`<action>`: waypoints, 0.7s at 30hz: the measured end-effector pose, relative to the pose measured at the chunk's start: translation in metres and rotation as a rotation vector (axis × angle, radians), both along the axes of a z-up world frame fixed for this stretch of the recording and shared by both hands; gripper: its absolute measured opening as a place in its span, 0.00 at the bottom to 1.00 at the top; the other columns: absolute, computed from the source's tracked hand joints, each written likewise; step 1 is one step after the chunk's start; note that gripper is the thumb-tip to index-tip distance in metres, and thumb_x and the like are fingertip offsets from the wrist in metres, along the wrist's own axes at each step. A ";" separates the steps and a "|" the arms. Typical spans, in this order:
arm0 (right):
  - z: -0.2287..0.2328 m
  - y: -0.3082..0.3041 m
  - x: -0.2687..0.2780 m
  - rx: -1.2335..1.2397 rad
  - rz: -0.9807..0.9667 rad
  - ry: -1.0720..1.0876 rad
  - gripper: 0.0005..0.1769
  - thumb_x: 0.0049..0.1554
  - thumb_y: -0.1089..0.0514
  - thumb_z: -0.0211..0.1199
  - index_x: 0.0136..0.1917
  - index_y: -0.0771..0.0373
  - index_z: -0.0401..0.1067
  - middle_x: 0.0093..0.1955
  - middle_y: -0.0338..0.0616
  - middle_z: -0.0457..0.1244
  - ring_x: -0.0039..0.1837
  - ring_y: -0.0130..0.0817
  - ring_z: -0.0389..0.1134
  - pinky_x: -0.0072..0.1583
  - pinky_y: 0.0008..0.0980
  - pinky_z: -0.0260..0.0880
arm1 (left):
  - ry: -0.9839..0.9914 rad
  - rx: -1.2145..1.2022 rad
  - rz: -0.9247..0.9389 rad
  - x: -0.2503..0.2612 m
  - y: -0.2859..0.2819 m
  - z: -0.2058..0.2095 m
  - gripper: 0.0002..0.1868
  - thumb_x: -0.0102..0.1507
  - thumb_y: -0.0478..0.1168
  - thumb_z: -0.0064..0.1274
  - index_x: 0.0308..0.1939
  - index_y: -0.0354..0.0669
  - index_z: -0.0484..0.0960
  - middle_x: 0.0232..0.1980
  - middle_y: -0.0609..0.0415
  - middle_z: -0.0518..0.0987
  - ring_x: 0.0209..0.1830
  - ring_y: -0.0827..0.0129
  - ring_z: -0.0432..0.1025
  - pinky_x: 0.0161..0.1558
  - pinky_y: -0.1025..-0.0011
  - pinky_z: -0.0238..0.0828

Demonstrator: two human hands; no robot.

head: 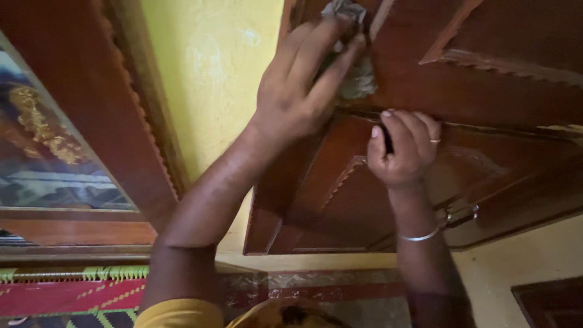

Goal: The person wipes a black rectangular object on a bed with a cloth, then dips the cloth into a green bowl and wrings it out. They proceed to wipe the edges and panels of a wooden door frame and door with the cloth.

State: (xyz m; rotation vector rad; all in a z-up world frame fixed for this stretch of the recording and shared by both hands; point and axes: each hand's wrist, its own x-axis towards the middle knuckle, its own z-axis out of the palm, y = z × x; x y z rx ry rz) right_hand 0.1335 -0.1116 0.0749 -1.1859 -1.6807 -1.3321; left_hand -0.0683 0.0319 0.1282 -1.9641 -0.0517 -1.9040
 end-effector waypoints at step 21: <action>-0.014 0.004 -0.008 0.050 -0.007 0.089 0.12 0.66 0.61 0.61 0.57 0.71 0.77 0.59 0.52 0.67 0.63 0.47 0.66 0.67 0.44 0.70 | 0.263 -0.023 -0.111 -0.024 0.001 0.025 0.24 0.69 0.25 0.49 0.70 0.31 0.70 0.72 0.39 0.69 0.70 0.50 0.71 0.67 0.62 0.74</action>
